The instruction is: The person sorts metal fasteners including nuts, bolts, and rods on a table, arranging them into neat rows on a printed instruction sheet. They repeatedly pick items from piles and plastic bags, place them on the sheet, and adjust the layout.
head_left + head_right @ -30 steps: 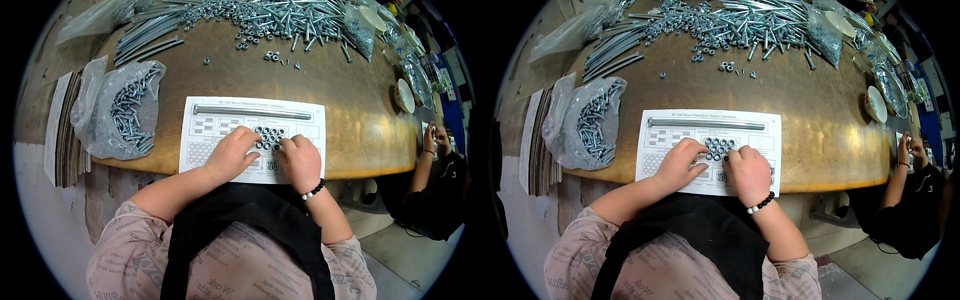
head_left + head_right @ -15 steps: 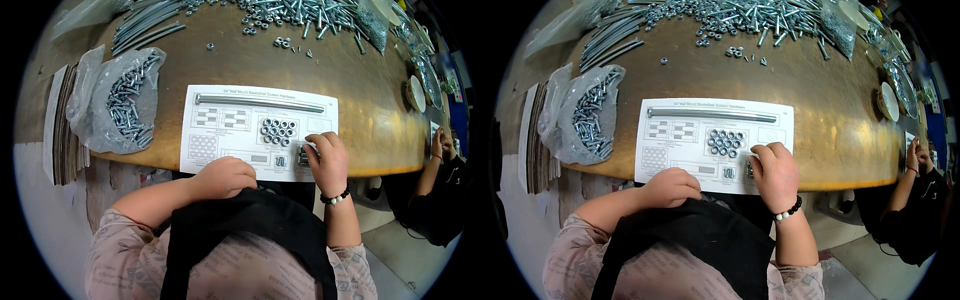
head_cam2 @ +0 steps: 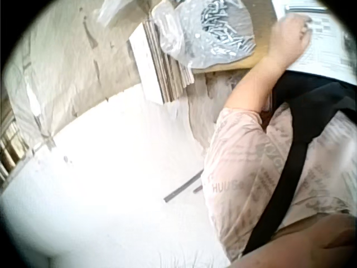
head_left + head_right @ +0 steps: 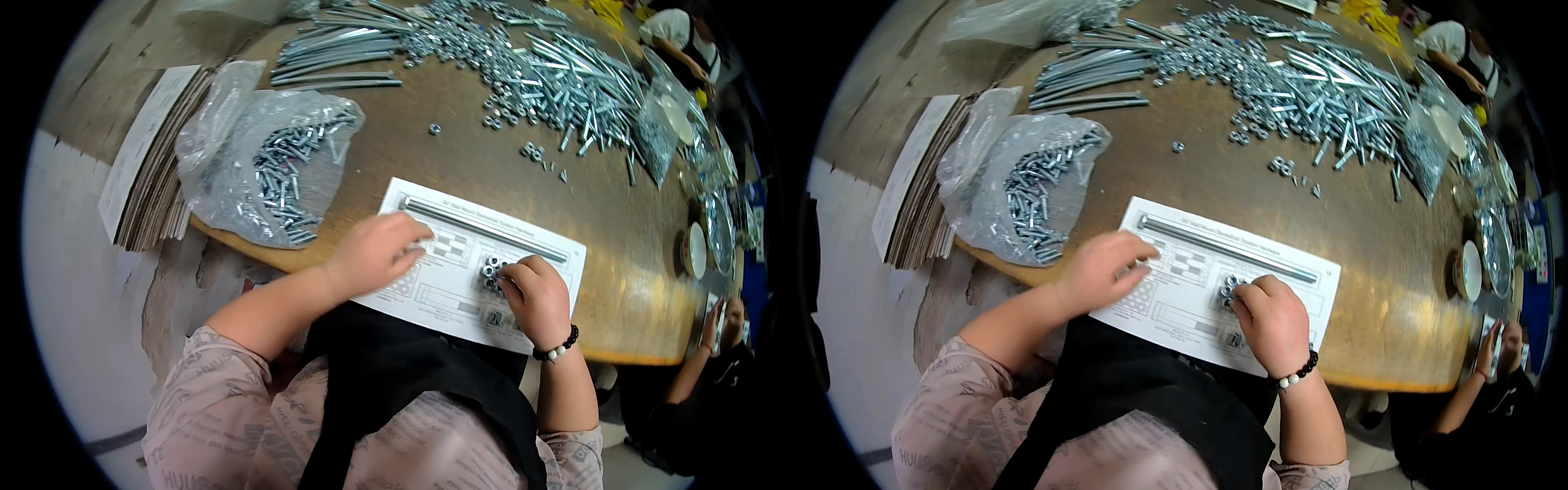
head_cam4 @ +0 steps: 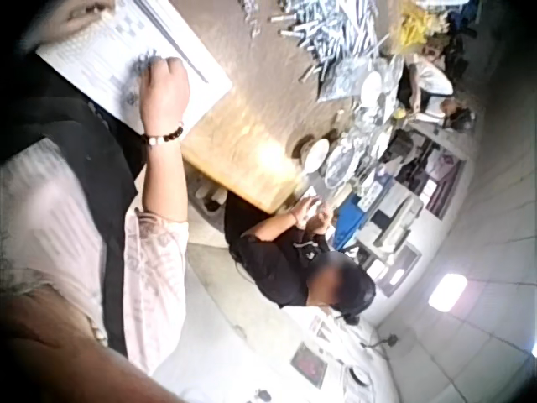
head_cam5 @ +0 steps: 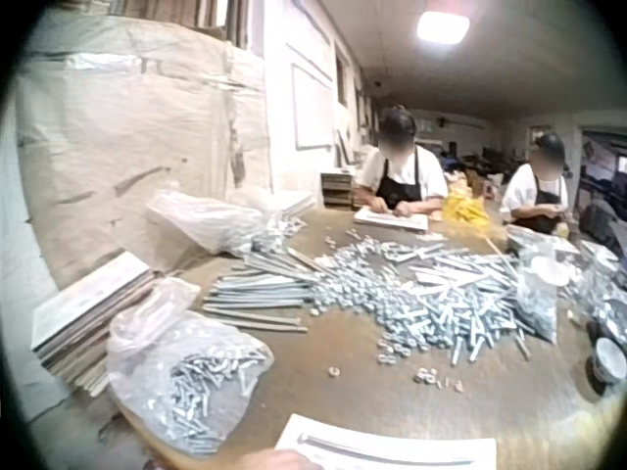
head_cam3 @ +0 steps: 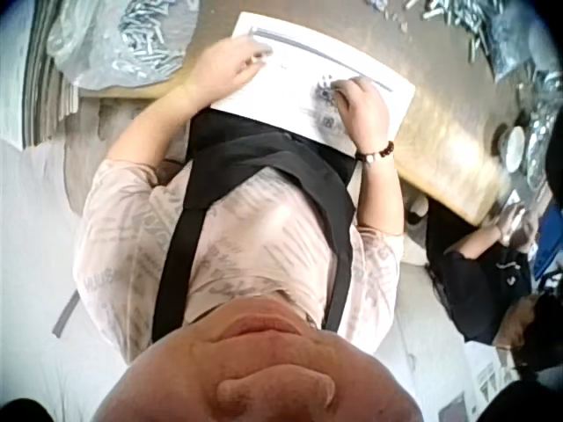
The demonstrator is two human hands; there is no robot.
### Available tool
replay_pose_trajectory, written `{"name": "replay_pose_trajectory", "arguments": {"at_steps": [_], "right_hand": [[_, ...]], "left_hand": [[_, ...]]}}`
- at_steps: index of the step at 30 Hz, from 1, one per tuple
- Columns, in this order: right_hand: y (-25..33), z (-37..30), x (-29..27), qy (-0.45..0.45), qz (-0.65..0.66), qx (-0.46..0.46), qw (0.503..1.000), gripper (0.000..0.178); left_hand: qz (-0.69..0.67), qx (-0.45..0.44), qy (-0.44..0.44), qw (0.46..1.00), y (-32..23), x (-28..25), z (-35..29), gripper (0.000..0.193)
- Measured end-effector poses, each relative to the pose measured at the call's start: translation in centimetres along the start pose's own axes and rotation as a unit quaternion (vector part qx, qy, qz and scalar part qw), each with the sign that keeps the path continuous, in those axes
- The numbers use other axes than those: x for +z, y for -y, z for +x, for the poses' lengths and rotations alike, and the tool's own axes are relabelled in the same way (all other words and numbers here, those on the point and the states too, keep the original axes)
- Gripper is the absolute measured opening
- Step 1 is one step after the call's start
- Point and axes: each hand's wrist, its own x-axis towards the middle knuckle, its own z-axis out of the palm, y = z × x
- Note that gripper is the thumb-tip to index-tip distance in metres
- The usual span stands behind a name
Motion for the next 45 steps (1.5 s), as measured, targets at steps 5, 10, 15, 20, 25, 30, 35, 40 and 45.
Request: {"name": "replay_pose_trajectory", "arguments": {"at_steps": [5, 10, 15, 20, 25, 30, 35, 40, 45], "right_hand": [[1.3, 6.2, 2.0, 0.039, 0.035, -0.083, 0.995, 0.009], [4.7, 14.5, 6.6, 0.087, 0.038, -0.149, 0.984, 0.017], [8.8, 21.4, 12.7, 0.119, 0.032, -0.136, 0.983, 0.025], [12.1, 24.9, 16.7, 0.167, -0.021, -0.096, 0.981, 0.024], [12.8, 26.1, 17.9, 0.176, -0.082, -0.081, 0.978, 0.02], [10.5, 26.5, 18.2, 0.159, -0.127, -0.223, 0.953, 0.017], [9.5, 26.3, 16.6, 0.165, -0.111, -0.206, 0.958, 0.015], [8.6, 25.5, 16.9, 0.087, -0.001, -0.152, 0.985, 0.015], [10.0, 25.5, 18.7, 0.111, -0.071, -0.197, 0.971, 0.016]], "left_hand": [[0.172, -0.127, -0.058, 0.975, 6.4, -6.5, -0.1, 0.026], [0.33, -0.233, 0.028, 0.914, 12.7, -11.5, -0.6, 0.024], [0.411, -0.166, 0.022, 0.896, 14.1, -11.5, -0.2, 0.025], [0.378, -0.159, -0.007, 0.912, 15.5, -9.9, -0.1, 0.017], [0.367, -0.135, 0.06, 0.919, 16.0, -9.6, -0.4, 0.017], [0.273, -0.131, 0.09, 0.949, 15.8, -9.8, 0.4, 0.019], [0.199, -0.284, -0.027, 0.938, 15.2, -10.3, 1.1, 0.021], [0.233, -0.33, 0.024, 0.915, 15.5, -10.6, 1.8, 0.017], [0.281, -0.254, 0.096, 0.92, 15.9, -10.4, 0.9, 0.016]]}}
